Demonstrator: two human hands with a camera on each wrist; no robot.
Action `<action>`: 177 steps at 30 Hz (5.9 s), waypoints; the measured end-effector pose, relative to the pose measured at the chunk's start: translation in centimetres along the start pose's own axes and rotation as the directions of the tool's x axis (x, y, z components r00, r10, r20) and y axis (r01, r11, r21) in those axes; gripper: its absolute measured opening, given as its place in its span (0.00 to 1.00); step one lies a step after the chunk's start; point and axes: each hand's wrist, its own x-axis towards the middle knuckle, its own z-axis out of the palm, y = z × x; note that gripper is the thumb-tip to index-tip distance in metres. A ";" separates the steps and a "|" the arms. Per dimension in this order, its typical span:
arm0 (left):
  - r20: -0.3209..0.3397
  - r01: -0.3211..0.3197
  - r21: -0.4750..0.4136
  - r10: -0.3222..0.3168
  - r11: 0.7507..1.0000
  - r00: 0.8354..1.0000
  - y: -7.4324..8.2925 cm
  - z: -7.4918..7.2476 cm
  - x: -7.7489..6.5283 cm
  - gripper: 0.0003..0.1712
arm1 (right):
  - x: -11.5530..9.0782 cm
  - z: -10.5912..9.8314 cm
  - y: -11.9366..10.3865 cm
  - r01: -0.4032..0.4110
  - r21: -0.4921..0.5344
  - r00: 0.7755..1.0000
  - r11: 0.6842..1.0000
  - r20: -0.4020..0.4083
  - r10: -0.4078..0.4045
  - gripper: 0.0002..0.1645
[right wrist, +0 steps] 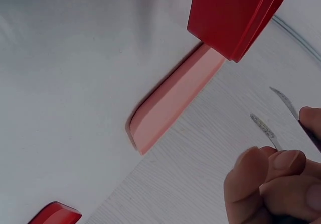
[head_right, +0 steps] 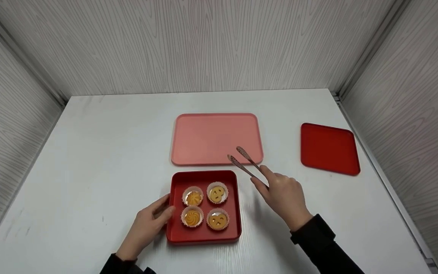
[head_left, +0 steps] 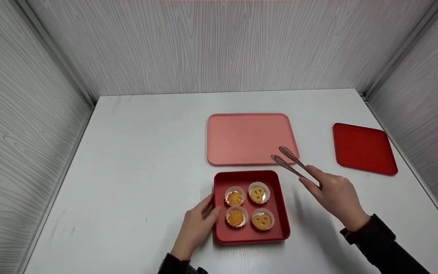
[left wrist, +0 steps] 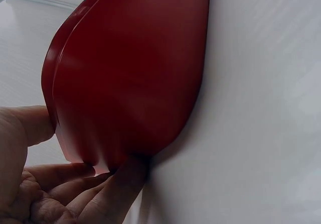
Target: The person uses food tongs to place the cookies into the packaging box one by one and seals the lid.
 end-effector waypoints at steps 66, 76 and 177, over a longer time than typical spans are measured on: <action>0.000 0.023 -0.009 -0.023 1.000 1.000 0.0 0.1 0.0 0.35 | -4.0 3.3 -0.3 -0.376 -0.205 0.759 0.904 0.491 0.427 0.19; -0.004 0.018 -0.006 -0.018 1.000 1.000 0.0 0.1 0.1 0.35 | -3.8 3.6 -0.1 -0.421 -0.216 0.682 0.881 0.565 0.464 0.18; -0.011 0.003 0.017 -0.003 1.000 1.000 0.0 0.0 0.0 0.35 | -3.4 -0.6 15.0 -0.068 -0.370 0.997 0.926 -0.061 0.049 0.16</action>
